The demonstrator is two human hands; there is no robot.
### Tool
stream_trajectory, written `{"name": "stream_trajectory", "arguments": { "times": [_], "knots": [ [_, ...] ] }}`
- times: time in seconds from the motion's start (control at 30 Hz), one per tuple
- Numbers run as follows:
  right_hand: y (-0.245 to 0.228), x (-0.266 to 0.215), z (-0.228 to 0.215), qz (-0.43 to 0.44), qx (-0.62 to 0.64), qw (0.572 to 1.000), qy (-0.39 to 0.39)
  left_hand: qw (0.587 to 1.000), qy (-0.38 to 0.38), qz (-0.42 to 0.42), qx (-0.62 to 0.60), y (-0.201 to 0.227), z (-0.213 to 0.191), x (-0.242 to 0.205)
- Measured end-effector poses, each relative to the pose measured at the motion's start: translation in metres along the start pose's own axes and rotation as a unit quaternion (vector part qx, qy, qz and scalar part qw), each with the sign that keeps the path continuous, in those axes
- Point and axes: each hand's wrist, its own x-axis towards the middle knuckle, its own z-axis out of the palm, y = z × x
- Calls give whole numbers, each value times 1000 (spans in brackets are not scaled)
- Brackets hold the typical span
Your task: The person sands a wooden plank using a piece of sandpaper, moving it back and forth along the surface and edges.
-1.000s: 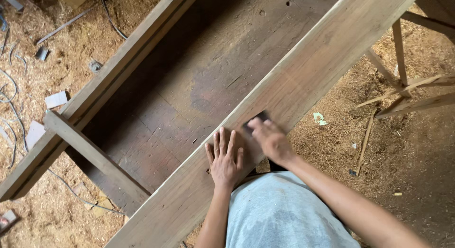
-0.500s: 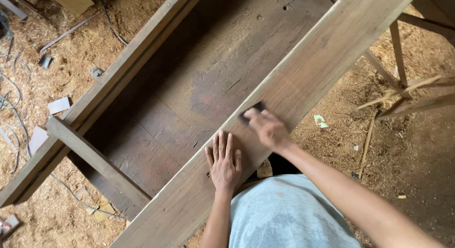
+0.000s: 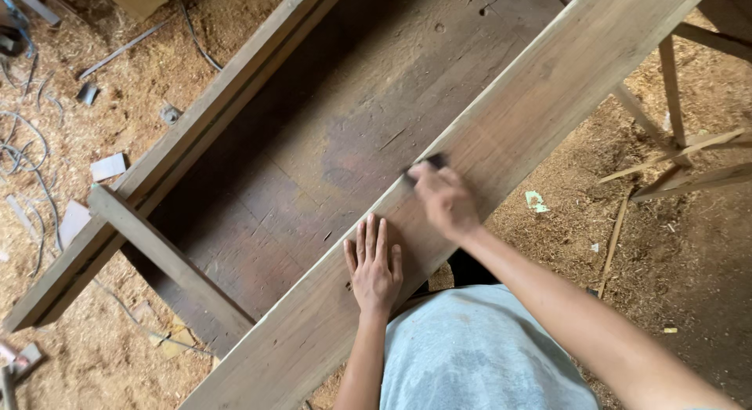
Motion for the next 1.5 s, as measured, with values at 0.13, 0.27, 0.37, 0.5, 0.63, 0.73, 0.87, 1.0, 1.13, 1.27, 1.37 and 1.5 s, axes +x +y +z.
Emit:
{"name": "stream_trajectory", "arguments": {
  "times": [0.13,0.27,0.37,0.5,0.63,0.73,0.87,1.0,1.13,1.27,1.37,1.5],
  "knots": [
    [0,-4,1,-187,-98,978,0,1000,24,8,9,3,-1,3],
    [9,-3,9,-37,-115,992,33,1000,20,0,0,2,-1,0],
    [16,-11,6,-16,-63,996,-57,1000,23,5,-1,3,-2,2],
    [21,-30,-11,-299,-68,951,35,999,33,5,-4,4,-1,5],
    [26,-43,-19,69,-75,993,-54,1000,23,4,-6,1,1,1],
    [22,-45,-20,-29,-57,996,65,1000,25,9,0,2,1,2],
    [14,-47,-26,-222,-64,973,24,1000,15,10,-15,1,-2,4],
    [27,-50,-41,89,-129,983,-95,999,-12,20,-32,2,0,3],
    [47,-52,-44,54,-128,982,125,999,-16,40,-24,16,8,15],
    [68,-69,-46,-107,-137,981,90,997,-40,60,-28,43,23,31],
    [87,-72,-53,-40,-157,986,38,995,-57,83,-19,58,29,44],
    [107,-65,-70,55,-168,978,110,995,-62,84,3,75,36,61]
  ]
}}
